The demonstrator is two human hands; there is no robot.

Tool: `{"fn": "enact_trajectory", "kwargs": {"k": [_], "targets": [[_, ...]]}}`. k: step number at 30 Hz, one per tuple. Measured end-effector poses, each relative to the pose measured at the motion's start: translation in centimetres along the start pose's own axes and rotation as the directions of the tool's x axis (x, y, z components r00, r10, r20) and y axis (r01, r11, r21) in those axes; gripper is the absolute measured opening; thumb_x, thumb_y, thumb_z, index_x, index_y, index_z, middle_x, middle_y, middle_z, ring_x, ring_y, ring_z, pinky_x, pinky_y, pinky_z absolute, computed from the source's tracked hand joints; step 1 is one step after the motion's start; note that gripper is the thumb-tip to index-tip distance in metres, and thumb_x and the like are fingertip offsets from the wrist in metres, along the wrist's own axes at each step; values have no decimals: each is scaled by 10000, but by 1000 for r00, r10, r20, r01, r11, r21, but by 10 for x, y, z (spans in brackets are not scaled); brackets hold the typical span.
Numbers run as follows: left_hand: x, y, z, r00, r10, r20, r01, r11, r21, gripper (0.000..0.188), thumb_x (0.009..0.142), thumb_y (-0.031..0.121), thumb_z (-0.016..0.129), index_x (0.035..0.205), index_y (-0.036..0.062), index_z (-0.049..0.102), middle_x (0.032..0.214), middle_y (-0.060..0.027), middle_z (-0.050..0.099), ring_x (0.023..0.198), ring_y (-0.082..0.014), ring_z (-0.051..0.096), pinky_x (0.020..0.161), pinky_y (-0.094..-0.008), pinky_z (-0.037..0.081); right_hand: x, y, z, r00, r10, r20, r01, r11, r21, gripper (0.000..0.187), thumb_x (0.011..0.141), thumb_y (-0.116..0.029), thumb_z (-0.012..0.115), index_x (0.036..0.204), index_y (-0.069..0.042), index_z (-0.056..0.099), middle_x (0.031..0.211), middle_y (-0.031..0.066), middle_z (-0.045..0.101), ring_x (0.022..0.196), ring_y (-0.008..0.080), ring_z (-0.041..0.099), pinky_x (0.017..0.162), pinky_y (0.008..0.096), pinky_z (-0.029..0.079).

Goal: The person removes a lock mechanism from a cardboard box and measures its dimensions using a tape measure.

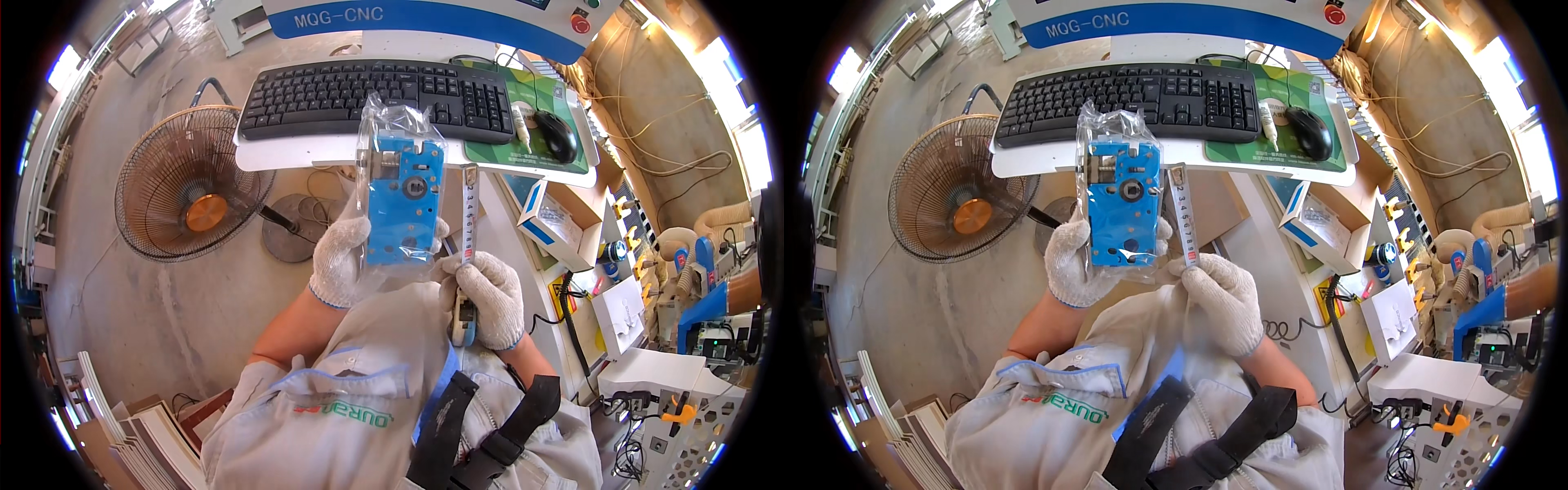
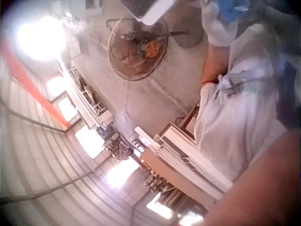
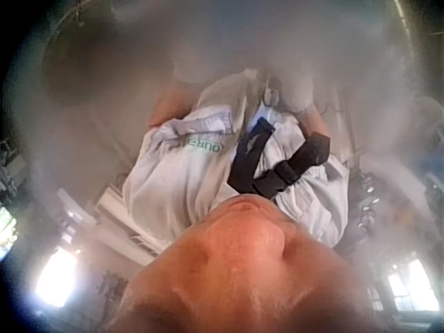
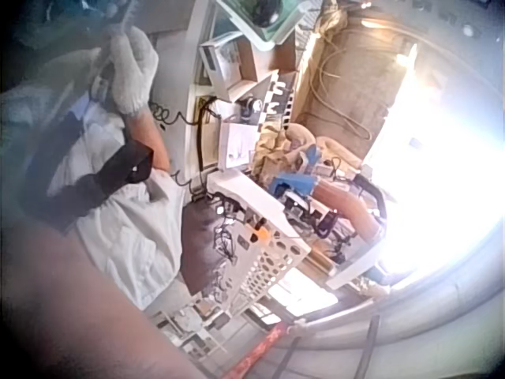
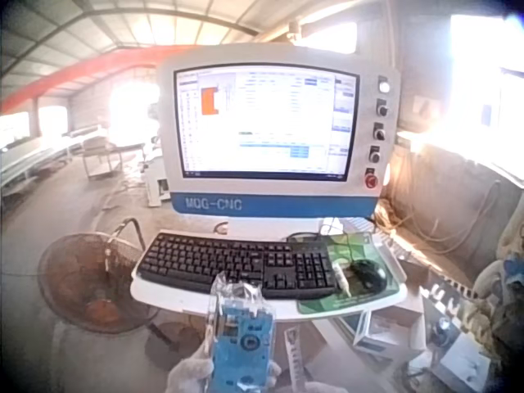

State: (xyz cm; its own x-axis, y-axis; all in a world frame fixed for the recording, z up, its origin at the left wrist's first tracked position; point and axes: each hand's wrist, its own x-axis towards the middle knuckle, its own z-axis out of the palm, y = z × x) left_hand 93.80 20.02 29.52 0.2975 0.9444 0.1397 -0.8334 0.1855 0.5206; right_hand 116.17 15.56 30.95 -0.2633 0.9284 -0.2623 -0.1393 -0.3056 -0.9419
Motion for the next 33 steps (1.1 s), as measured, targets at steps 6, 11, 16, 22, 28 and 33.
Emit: {"fn": "enact_trajectory", "kwargs": {"k": [6,11,16,22,28,33], "targets": [[1,6,8,999,-24,-37,24,1000,6,896,907,370,708,1614,-20,320,1357,-346,618,1163,-485,714,913,-605,654,1,-10,-2,1000,3,18,-1,996,-89,251,1048,-156,591,1119,44,726,907,162,750,700,159,669,624,300,551],[3,10,-5,990,-123,75,130,986,-101,901,903,413,692,1640,47,325,1447,-314,568,1181,-525,684,859,-604,662,1,-34,-16,996,-80,25,83,969,-233,211,989,-50,614,1097,51,764,871,68,752,748,112,691,674,283,575],[4,9,-25,966,-231,118,253,942,-222,1002,862,511,703,1676,81,309,1485,-317,545,1225,-546,648,849,-617,628,13,-68,-36,916,-250,314,400,631,-665,176,971,-53,658,1082,39,759,916,142,770,794,235,759,737,339,602],[1,1,-34,906,-400,136,411,909,-62,1131,800,591,762,1701,97,289,1528,-303,526,1272,-531,630,1040,-599,562,12,-117,-43,797,-81,598,603,158,-782,105,928,-174,706,937,-79,749,830,120,724,789,354,736,714,480,581],[-3,-10,-5,925,-364,105,369,929,-27,1191,738,557,879,1645,5,338,1491,-205,585,1213,-313,676,936,-440,592,22,-147,-1,707,187,682,707,-194,-680,78,868,-160,679,890,-93,712,799,112,704,798,349,744,712,477,594],[-2,-11,-3,923,-362,134,347,930,124,1212,686,413,941,1652,36,314,1465,-145,584,1269,-291,651,982,-429,582,38,-149,19,747,358,561,661,-308,-684,139,865,-209,692,860,-78,739,802,132,718,800,356,749,704,481,595]]}}
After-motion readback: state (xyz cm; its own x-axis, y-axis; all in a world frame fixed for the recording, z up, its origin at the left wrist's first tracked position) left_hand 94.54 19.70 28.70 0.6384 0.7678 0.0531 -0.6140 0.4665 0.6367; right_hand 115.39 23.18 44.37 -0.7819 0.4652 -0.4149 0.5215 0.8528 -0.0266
